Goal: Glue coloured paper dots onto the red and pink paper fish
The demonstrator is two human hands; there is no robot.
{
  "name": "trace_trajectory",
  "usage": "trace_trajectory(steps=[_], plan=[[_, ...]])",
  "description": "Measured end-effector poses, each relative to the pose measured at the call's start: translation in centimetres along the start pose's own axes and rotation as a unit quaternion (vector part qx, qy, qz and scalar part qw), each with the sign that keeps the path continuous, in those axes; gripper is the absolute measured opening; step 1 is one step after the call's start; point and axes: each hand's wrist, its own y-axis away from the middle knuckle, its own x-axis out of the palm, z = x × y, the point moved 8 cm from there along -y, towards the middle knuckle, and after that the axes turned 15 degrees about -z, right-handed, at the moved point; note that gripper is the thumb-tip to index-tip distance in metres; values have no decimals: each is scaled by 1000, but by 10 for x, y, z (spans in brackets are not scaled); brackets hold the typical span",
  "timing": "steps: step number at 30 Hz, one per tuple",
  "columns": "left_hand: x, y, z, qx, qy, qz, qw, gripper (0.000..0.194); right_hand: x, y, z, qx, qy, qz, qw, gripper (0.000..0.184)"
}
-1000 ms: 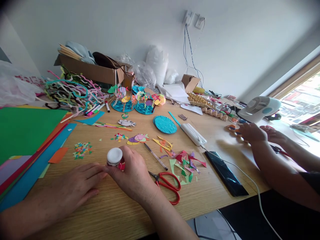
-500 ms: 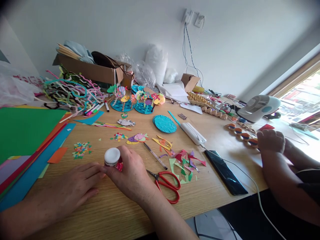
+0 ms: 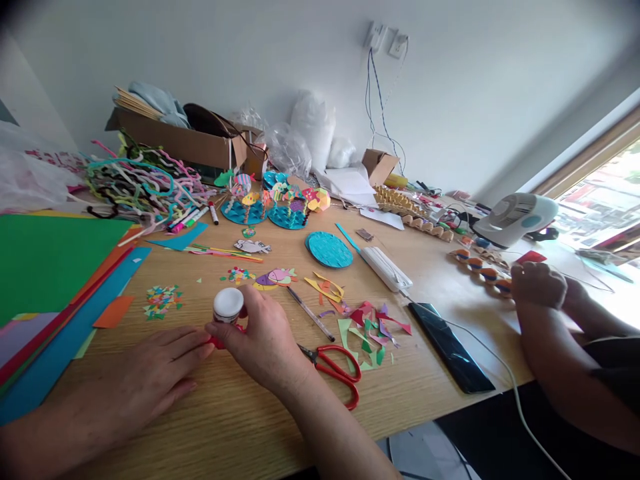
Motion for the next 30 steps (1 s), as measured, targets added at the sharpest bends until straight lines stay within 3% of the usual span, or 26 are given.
trace_trajectory(steps=[30], plan=[[-3, -3, 0, -26, 15, 21, 999, 32, -8, 1, -2, 12, 8, -1, 1000, 18]])
